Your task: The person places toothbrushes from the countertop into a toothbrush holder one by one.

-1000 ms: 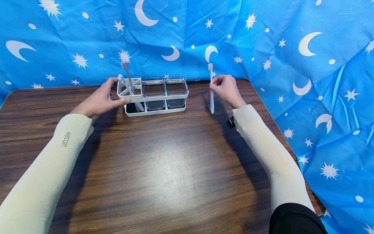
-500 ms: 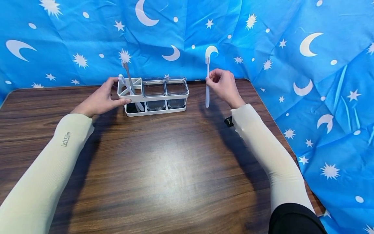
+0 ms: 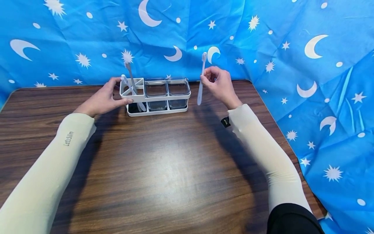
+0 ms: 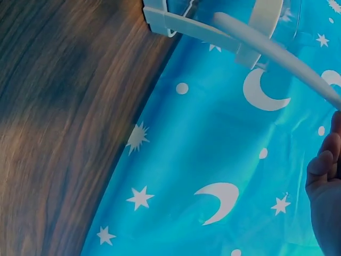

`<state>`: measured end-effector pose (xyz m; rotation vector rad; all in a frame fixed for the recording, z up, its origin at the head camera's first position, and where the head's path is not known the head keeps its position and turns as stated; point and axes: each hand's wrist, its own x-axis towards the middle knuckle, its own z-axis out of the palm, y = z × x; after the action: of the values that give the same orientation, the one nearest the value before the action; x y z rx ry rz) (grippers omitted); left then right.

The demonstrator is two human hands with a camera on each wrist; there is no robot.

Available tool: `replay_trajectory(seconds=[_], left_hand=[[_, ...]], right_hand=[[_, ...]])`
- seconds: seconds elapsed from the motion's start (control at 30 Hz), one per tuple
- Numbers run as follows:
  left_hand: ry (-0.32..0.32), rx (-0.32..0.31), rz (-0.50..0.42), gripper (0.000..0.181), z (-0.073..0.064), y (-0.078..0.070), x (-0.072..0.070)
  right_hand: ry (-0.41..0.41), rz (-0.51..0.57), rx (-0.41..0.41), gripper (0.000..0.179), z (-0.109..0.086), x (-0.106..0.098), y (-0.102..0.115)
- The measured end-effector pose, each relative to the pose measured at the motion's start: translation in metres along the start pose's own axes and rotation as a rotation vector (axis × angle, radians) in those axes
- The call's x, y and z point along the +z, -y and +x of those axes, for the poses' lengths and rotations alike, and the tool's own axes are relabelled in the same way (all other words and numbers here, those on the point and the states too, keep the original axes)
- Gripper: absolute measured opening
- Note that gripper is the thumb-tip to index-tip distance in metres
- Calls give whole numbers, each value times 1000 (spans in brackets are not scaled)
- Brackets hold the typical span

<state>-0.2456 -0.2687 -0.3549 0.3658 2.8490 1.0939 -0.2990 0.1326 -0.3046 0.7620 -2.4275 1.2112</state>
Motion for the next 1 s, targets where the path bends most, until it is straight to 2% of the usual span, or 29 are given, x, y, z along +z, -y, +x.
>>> replay_trajectory(seconds=[0.07,0.3,0.63,0.8,1.0], left_hand=[[-2,4,8,90,0,0,0],[7,-3,5,90,1,1,0],[4,13,31,90,1,1,-2],[15,5,17,89,1,0,-3],[18,6,16,89,1,0,-3]], right_hand=[[-13,10,-28,14,0,2,3],[-22,64,-110,9,-9,1,62],[-97,107,-300,9,-2,16,92],[-132,151,-353,8,1,27,106],[-118,184,-373,8,5,41,116]])
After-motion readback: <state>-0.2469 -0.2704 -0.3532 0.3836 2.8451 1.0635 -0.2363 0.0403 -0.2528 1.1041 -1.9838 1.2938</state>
